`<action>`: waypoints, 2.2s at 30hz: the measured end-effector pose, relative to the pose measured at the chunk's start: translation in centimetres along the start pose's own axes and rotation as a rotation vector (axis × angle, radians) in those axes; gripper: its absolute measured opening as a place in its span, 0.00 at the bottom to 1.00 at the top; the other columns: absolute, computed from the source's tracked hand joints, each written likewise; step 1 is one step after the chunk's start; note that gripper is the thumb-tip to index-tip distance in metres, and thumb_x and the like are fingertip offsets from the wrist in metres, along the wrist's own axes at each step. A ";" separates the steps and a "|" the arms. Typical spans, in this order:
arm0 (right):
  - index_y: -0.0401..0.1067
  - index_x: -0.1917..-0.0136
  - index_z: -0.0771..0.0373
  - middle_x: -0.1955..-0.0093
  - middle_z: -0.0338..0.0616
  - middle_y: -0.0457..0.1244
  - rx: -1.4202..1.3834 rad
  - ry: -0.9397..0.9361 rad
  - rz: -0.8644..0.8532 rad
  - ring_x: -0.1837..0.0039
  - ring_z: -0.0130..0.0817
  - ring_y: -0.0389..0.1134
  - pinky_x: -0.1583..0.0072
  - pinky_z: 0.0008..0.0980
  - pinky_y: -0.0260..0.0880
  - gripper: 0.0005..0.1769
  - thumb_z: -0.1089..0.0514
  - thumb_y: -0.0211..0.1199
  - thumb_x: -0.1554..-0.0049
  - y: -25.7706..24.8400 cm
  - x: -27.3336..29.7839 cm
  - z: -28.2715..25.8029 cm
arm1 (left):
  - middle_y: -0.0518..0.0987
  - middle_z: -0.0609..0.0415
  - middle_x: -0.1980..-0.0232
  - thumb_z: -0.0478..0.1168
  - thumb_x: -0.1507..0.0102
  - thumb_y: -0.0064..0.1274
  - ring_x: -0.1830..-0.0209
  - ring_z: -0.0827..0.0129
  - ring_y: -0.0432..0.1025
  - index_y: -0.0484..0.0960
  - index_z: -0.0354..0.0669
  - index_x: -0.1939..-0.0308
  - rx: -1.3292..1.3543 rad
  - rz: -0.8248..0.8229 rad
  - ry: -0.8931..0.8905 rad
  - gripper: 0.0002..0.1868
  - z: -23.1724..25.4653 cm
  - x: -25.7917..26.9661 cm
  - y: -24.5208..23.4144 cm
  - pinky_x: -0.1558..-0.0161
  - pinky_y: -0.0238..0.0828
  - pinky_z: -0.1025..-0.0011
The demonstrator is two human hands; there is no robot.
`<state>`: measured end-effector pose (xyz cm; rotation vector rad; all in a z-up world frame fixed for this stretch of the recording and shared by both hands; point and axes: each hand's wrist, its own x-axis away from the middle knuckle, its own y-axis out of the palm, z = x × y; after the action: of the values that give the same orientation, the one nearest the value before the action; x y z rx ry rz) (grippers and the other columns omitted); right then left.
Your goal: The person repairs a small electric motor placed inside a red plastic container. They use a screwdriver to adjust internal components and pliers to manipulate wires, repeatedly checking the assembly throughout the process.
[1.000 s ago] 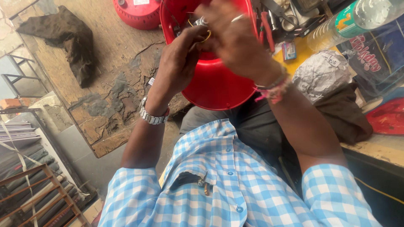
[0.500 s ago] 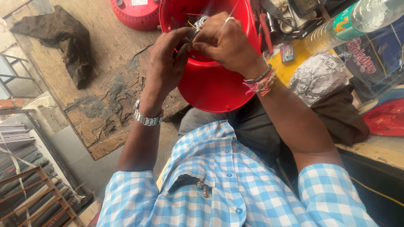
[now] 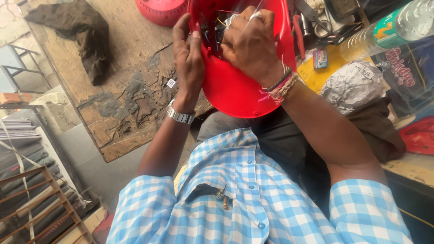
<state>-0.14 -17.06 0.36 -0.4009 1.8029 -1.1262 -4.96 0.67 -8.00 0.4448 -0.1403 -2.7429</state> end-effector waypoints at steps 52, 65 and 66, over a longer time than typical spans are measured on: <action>0.78 0.62 0.56 0.62 0.43 0.68 0.219 -0.009 -0.116 0.53 0.38 0.63 0.43 0.46 0.55 0.16 0.44 0.72 0.41 3.8 -1.6 0.2 | 0.74 0.45 0.35 0.37 0.25 0.36 0.39 0.66 0.71 0.65 0.34 0.29 0.231 0.022 -0.203 0.20 1.0 0.6 0.2 0.36 0.72 0.68; 0.77 0.69 0.59 0.67 0.42 0.68 0.081 0.080 -0.119 0.54 0.36 0.66 0.44 0.42 0.57 0.13 0.50 0.74 0.53 3.9 -2.3 0.0 | 0.75 0.48 0.39 0.37 0.25 0.38 0.42 0.69 0.71 0.67 0.34 0.32 0.288 0.075 -0.259 0.18 0.1 0.3 -0.1 0.38 0.72 0.71; 0.76 0.69 0.59 0.67 0.41 0.68 0.079 0.075 -0.110 0.53 0.36 0.67 0.44 0.42 0.57 0.13 0.50 0.74 0.54 4.0 -2.3 0.1 | 0.75 0.48 0.39 0.37 0.25 0.38 0.42 0.70 0.71 0.67 0.33 0.32 0.292 0.078 -0.258 0.18 0.2 0.3 0.0 0.38 0.72 0.71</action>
<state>1.80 -13.50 -1.72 -0.4197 1.8129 -1.2996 -5.27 0.59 -7.91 0.1513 -0.6152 -2.6987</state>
